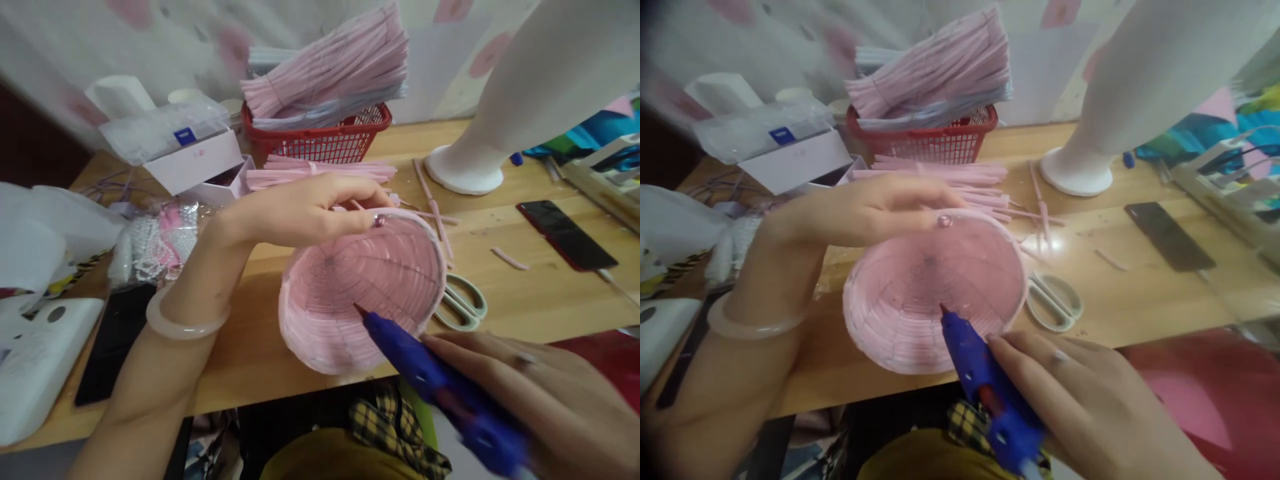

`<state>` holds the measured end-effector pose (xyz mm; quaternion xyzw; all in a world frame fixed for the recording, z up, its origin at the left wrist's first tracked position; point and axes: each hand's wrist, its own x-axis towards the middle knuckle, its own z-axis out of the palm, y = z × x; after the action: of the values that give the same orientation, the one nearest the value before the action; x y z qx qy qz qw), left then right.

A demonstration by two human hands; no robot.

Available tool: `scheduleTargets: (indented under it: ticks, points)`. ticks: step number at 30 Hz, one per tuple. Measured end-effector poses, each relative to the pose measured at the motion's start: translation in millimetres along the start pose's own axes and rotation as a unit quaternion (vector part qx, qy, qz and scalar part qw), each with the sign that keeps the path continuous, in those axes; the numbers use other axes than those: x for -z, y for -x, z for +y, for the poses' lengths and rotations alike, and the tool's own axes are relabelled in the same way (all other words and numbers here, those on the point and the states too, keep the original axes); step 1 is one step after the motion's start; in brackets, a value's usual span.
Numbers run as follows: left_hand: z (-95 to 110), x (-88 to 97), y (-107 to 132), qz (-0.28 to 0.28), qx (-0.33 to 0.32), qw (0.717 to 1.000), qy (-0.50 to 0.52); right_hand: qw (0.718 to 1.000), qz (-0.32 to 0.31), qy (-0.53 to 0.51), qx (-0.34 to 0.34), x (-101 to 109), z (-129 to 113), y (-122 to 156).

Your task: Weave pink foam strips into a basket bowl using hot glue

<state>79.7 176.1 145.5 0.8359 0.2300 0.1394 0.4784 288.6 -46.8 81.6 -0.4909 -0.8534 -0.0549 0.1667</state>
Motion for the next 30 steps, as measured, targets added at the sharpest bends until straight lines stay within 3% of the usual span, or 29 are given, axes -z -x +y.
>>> scheduleTargets:
  ticks: [3,7,11,18,30]
  points:
    - [1,-7.3,-4,-0.01,-0.007,1.0,-0.015,0.995,-0.016,0.023,0.1,-13,-3,-36]
    - [-3,-12.1,-3,-0.023,-0.021,0.996,-0.079,0.991,-0.034,0.003,0.126,-23,-1,-57]
    - [-5,-12.1,-2,-0.029,-0.023,0.994,-0.106,0.989,-0.046,-0.007,0.139,-24,-1,-59]
    - [-5,-11.3,-3,-0.032,-0.011,0.997,-0.067,0.987,-0.056,-0.017,0.147,-25,0,-63]
    - [-13,-9.5,-2,-0.082,-0.078,0.993,-0.019,0.985,-0.057,-0.031,0.157,-25,0,-67]
